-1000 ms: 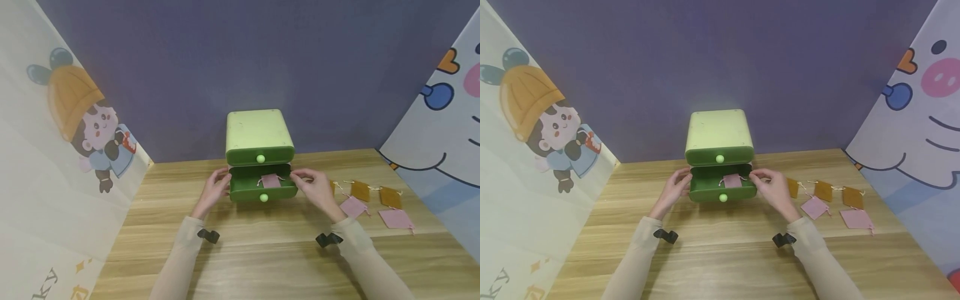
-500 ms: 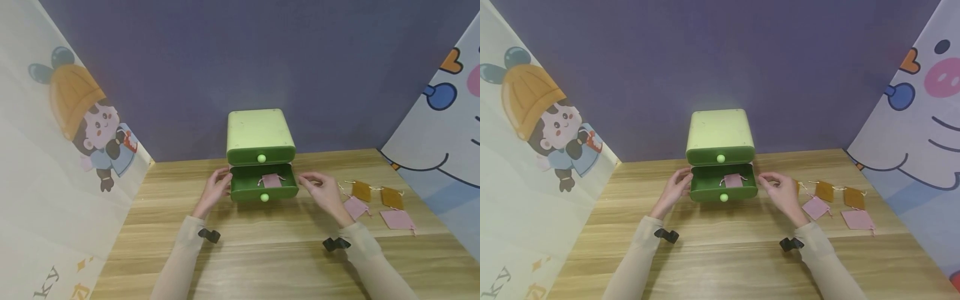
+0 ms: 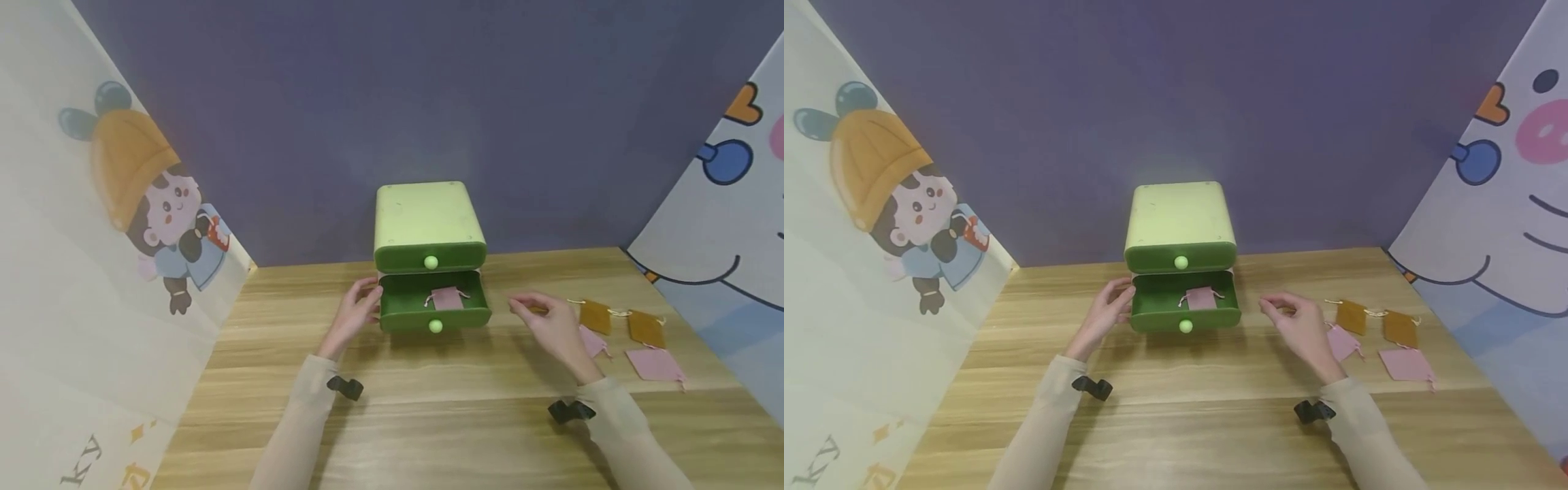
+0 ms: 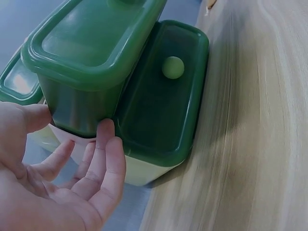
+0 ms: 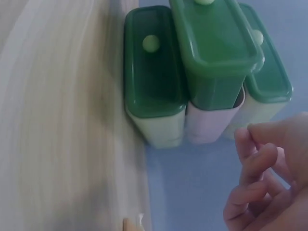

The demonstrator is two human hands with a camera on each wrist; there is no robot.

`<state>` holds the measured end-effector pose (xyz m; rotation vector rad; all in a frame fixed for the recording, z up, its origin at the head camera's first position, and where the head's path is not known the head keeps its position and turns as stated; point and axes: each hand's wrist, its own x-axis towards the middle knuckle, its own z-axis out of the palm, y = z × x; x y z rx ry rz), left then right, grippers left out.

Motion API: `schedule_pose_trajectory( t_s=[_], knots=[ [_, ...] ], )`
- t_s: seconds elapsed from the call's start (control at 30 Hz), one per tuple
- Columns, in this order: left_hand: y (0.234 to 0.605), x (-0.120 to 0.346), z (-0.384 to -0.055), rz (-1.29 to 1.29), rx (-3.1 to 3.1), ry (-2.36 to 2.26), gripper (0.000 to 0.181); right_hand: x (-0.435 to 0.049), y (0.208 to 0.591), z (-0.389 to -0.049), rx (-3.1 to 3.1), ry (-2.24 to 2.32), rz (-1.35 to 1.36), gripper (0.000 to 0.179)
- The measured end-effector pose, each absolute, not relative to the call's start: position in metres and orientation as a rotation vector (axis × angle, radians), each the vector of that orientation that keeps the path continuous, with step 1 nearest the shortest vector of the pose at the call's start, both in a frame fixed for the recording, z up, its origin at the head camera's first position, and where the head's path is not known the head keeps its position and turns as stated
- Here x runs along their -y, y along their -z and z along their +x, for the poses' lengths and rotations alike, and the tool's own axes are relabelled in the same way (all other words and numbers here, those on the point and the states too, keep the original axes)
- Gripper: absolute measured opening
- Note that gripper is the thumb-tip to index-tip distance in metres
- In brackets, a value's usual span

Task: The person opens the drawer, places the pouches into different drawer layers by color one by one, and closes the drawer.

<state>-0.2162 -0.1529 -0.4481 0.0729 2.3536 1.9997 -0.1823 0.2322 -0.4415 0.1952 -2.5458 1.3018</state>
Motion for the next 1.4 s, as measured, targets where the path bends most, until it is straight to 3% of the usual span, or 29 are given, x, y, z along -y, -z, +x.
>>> schedule_pose_trajectory(
  t_s=[0.73, 1.4],
  knots=[
    [0.451, 0.151, -0.216, 0.073, -2.358, -2.008, 0.055, -0.272, 0.455, -0.167, 2.595, -1.181, 0.130, 0.024],
    [0.450, 0.151, -0.217, 0.068, -2.344, -2.001, 0.057, -0.312, 0.477, -0.149, 2.726, -1.138, -0.012, 0.032]
  ],
)
